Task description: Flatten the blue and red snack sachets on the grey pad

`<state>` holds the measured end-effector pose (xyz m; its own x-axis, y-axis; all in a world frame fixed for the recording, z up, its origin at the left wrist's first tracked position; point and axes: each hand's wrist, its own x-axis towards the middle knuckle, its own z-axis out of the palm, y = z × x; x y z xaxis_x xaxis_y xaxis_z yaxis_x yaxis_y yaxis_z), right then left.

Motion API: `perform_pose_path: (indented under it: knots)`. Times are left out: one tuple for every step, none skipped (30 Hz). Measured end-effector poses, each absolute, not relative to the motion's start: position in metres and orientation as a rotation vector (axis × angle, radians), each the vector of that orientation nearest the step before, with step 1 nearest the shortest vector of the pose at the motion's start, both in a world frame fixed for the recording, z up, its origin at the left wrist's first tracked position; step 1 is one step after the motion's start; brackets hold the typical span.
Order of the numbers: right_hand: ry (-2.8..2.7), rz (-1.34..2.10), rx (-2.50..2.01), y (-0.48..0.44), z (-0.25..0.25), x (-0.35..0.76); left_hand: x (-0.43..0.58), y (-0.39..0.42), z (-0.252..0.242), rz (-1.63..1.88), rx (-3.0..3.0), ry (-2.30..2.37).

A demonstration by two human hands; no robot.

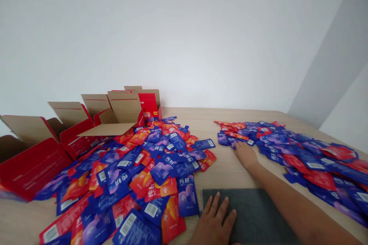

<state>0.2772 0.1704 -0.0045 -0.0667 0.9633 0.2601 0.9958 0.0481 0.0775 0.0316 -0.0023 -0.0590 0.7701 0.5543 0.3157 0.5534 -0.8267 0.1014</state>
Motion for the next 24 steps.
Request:
perform_pose_path:
  knots:
    - [-2.191,-0.363,-2.031,0.162,-0.001,0.278,0.029,-0.007,-0.047,0.483,2.893,0.917]
    - [-2.201,-0.37,-2.019,0.154,0.004,0.279,0.027,-0.011,-0.035,0.451,2.835,0.921]
    - [-2.201,-0.378,-2.012,0.144,0.009,0.281,0.026,-0.014,-0.025,0.438,2.777,0.955]
    - [-2.19,-0.387,-2.009,0.134,0.016,0.282,0.025,-0.017,-0.017,0.434,2.736,0.974]
    - [-2.176,-0.397,-2.007,0.121,0.023,0.284,0.025,-0.019,-0.012,0.427,2.709,0.987]
    - [-2.159,-0.408,-2.009,0.107,0.029,0.284,0.026,-0.021,-0.01,0.417,2.698,0.992]
    - [-2.147,-0.418,-1.997,0.09,0.035,0.283,0.028,-0.021,-0.011,0.406,2.697,1.004]
    - [-2.149,-0.421,-1.959,0.071,0.039,0.281,0.03,-0.021,-0.013,0.397,2.699,1.03]
    - [-2.165,-0.417,-1.908,0.05,0.041,0.276,0.032,-0.021,-0.016,0.396,2.702,1.073]
    - [-2.193,-0.405,-1.815,0.027,0.04,0.27,0.034,-0.02,-0.02,0.402,2.706,1.129]
    - [-2.248,-0.369,-1.706,0.004,0.038,0.263,0.036,-0.02,-0.023,0.411,2.713,1.179]
    - [-2.306,-0.322,-1.633,-0.018,0.034,0.255,0.037,-0.019,-0.026,0.422,2.723,1.217]
    - [-2.348,-0.272,-1.587,-0.039,0.028,0.246,0.038,-0.019,-0.029,0.43,2.737,1.239]
    - [-2.389,-0.208,-1.554,-0.056,0.023,0.238,0.039,-0.018,-0.03,0.434,2.753,1.242]
    - [-2.4,-0.167,-1.532,-0.068,0.017,0.231,0.039,-0.018,-0.031,0.434,2.768,1.234]
    - [-2.398,-0.134,-1.523,-0.076,0.013,0.226,0.039,-0.018,-0.032,0.432,2.781,1.221]
    - [-2.381,-0.115,-1.528,-0.08,0.009,0.222,0.039,-0.018,-0.031,0.432,2.79,1.209]
    - [-2.349,-0.109,-1.55,-0.078,0.006,0.22,0.039,-0.018,-0.031,0.433,2.797,1.201]
    - [-2.308,-0.107,-1.592,-0.074,0.004,0.218,0.038,-0.018,-0.03,0.434,2.803,1.196]
    - [-2.258,-0.102,-1.653,-0.067,0.001,0.215,0.038,-0.019,-0.029,0.434,2.809,1.196]
    - [-2.206,-0.091,-1.727,-0.058,-0.002,0.212,0.038,-0.019,-0.028,0.431,2.815,1.201]
    - [-2.157,-0.074,-1.804,-0.05,-0.005,0.208,0.038,-0.019,-0.027,0.427,2.818,1.209]
    - [-2.118,-0.054,-1.878,-0.041,-0.009,0.203,0.038,-0.019,-0.027,0.42,2.82,1.216]
    - [-2.091,-0.038,-1.941,-0.035,-0.014,0.197,0.038,-0.019,-0.026,0.412,2.822,1.221]
